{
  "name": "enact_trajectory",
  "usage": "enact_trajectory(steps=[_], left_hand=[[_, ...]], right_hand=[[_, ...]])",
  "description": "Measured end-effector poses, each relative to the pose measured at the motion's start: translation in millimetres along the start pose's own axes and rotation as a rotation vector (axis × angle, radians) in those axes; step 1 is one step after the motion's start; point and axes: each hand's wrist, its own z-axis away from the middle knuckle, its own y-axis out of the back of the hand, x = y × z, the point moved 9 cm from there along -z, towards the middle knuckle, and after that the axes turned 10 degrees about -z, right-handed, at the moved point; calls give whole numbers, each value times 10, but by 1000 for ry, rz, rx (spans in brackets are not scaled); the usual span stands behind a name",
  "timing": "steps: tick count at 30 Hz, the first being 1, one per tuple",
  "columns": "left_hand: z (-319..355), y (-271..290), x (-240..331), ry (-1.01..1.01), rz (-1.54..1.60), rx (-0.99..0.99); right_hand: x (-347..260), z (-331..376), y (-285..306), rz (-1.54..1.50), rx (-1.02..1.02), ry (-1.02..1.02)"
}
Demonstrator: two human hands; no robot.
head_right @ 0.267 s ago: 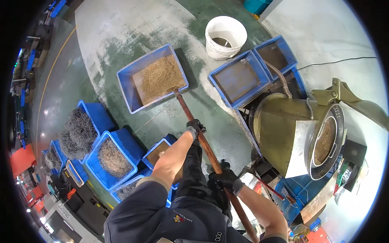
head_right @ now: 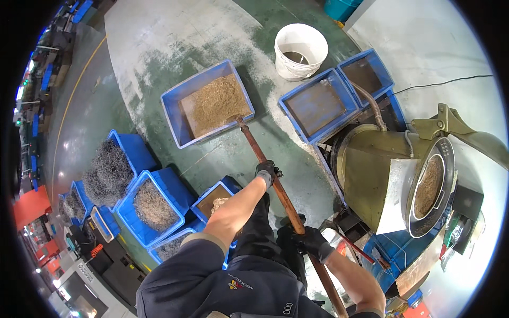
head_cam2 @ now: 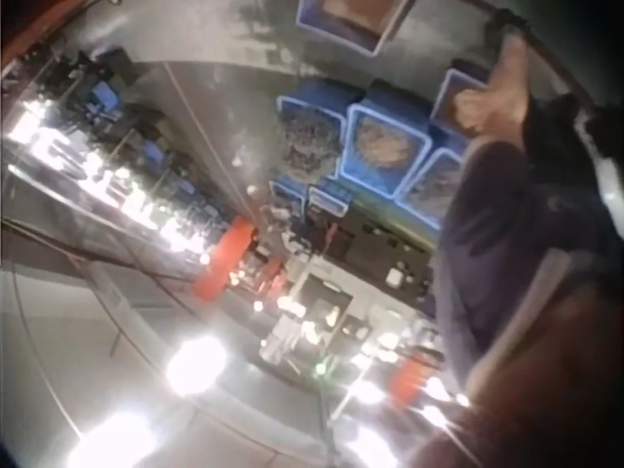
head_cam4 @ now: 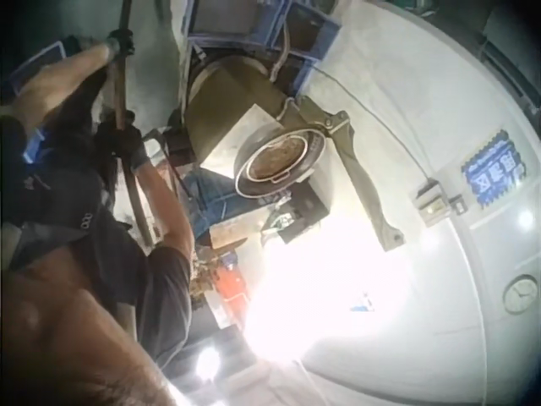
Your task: Scooping granular material from a large industrial container into plastic bins using a shovel.
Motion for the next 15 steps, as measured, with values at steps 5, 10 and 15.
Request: enact_trajectory(steps=[5,10,15], left_hand=[[-151,736,669,-86,0,89],[-419,882,1371,-326,-312,5],[-292,473,1070,-129,-240,115]], right_hand=[[-346,-21,-693,262,-110,123],[-526,-319,-864,113,-249,38],[-349,-715,-779,-13,-231,209]])
